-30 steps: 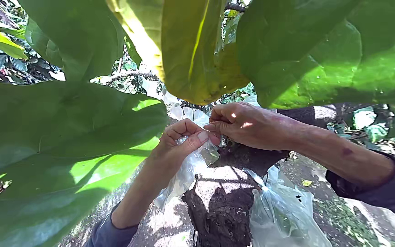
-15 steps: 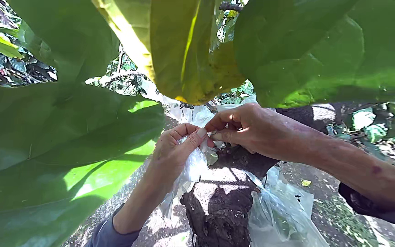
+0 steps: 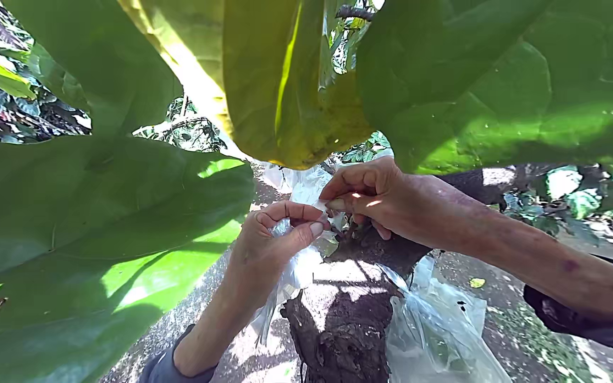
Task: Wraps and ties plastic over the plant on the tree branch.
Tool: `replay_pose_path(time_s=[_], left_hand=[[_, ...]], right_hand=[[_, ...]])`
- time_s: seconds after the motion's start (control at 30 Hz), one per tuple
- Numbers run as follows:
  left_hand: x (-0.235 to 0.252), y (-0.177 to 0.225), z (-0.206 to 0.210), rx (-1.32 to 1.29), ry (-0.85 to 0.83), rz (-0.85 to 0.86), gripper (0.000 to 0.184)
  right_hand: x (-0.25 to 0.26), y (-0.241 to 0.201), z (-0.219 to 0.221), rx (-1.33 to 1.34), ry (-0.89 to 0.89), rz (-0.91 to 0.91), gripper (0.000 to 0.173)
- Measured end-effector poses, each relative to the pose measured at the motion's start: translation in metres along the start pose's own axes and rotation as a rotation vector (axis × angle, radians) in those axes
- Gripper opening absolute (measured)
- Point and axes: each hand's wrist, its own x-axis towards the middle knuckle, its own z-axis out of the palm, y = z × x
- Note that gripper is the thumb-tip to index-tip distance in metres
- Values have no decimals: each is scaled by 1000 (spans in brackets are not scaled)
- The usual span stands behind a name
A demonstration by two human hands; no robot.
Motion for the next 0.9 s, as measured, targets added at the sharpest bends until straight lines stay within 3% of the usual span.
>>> replay_pose_path(time_s=[0.23, 0.4, 0.53, 0.9], left_hand=[[3, -5, 1, 7, 29, 125, 12], [4, 0, 4, -41, 51, 19, 33], [5, 0, 5, -40, 35, 25, 37], [8, 1, 8, -70, 27, 4, 17]], right_hand=[[-1, -1, 2, -54, -9, -45, 11], [-2, -2, 2, -10, -12, -21, 9], [0, 0, 1, 38, -33, -42, 7], [3, 6, 3, 46, -23, -72, 7]])
